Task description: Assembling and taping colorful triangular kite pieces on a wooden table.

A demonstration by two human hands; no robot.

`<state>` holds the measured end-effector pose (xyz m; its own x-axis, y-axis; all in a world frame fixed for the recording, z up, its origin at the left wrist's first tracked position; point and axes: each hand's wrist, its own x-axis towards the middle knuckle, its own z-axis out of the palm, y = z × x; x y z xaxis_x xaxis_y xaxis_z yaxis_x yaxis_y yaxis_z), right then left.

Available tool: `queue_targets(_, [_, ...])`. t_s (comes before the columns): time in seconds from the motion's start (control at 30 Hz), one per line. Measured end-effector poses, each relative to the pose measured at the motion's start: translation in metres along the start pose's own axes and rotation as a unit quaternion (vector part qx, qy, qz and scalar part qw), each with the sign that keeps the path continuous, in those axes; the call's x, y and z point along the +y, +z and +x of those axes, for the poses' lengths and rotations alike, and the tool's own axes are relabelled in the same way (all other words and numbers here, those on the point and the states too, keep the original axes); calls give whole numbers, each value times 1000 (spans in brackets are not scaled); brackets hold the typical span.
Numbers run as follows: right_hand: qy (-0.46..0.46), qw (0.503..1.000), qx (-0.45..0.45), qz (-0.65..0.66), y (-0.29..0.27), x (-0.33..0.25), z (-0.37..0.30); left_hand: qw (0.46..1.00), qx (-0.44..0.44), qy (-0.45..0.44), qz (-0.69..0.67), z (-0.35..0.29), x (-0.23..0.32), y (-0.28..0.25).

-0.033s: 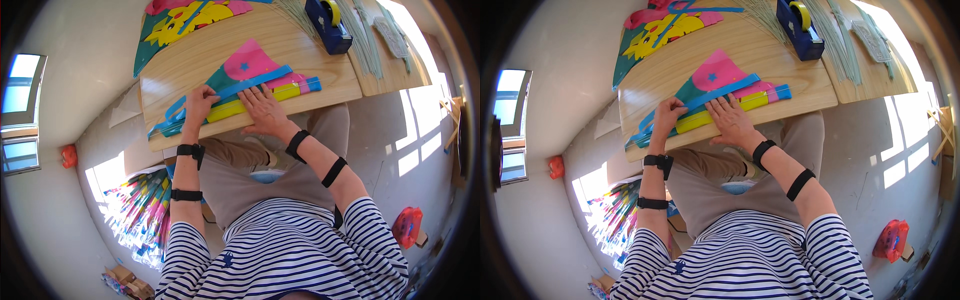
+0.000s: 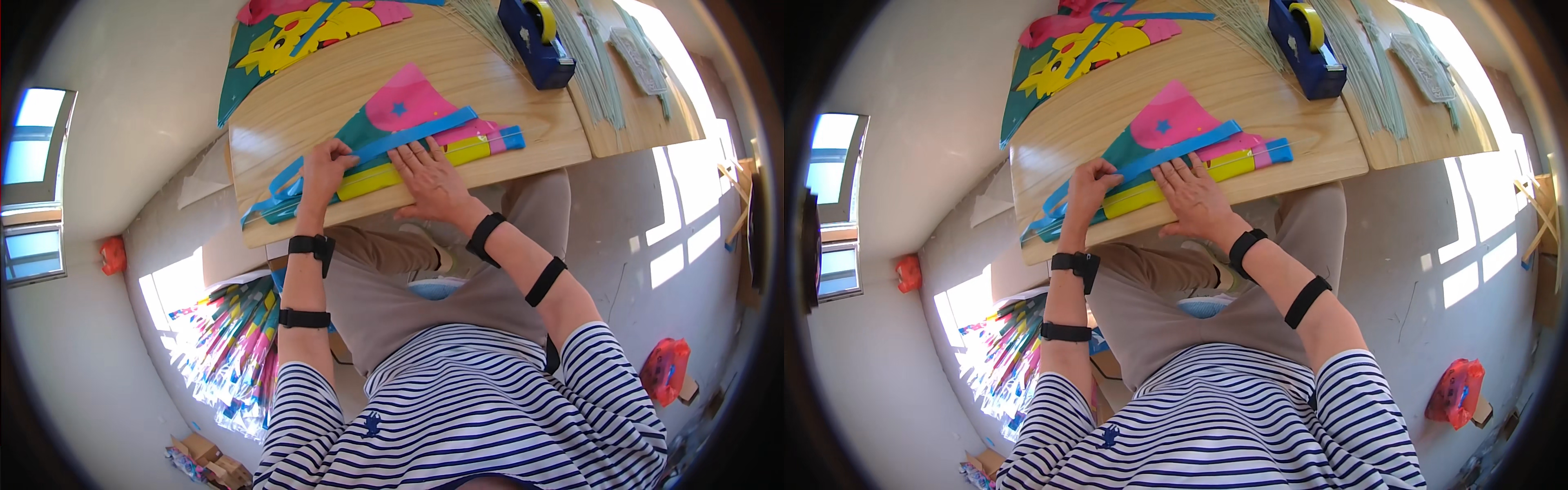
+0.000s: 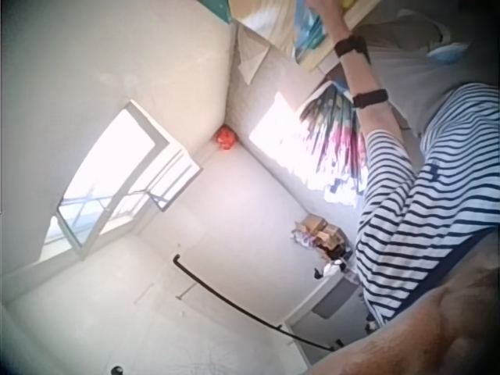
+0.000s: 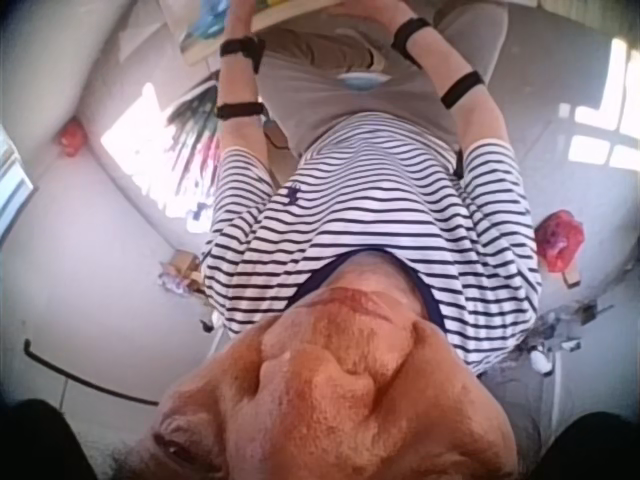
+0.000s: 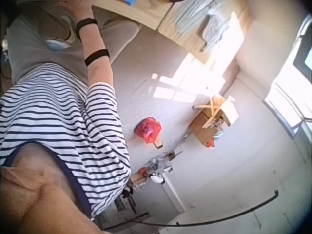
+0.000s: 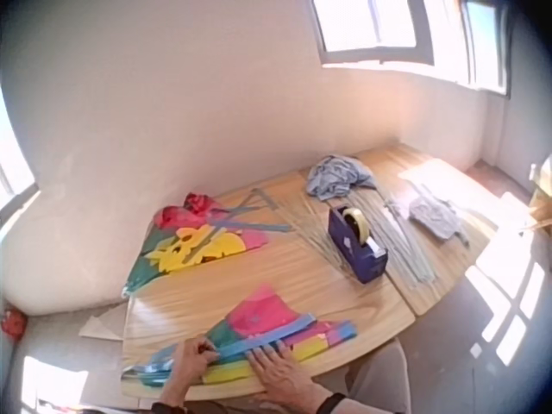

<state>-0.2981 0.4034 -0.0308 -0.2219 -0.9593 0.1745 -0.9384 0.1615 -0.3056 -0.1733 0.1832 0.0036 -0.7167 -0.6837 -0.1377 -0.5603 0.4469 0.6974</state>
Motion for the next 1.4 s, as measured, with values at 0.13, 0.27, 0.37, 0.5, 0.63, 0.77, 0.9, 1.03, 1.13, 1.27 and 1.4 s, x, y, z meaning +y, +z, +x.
queue_targets(0.13, [3,1000,9,0,2,3,-2,999,6,-16,48,2,9,5])
queue_targets(0.27, [-1,1000,11,3,3,0,-1,996,13,-16,87,3,2,11])
queue_targets(0.37, [0,1000,10,4,2,0,-1,990,24,-33,137,3,10,13])
queue_targets(0.5, [0,1000,16,7,2,1,-1,954,125,113,249,-9,27,19])
queue_targets(0.63, [-4,1000,18,9,2,0,1,933,140,246,221,-30,24,33])
queue_targets(0.77, [-4,999,34,14,4,2,-1,934,138,275,180,-54,13,58])
queue_targets(0.9, [-4,1000,21,6,4,2,-1,929,135,277,204,-65,3,69])
queue_targets(1.03, [-3,1000,16,13,2,0,-1,933,145,268,193,-66,-1,73])
queue_targets(1.13, [-7,1000,27,4,5,2,0,926,161,277,197,-65,-8,79])
queue_targets(1.27, [-13,999,30,10,4,3,-1,927,168,283,180,-66,-8,79])
queue_targets(1.4, [-28,997,60,36,4,8,-3,933,164,275,164,-65,-7,80])
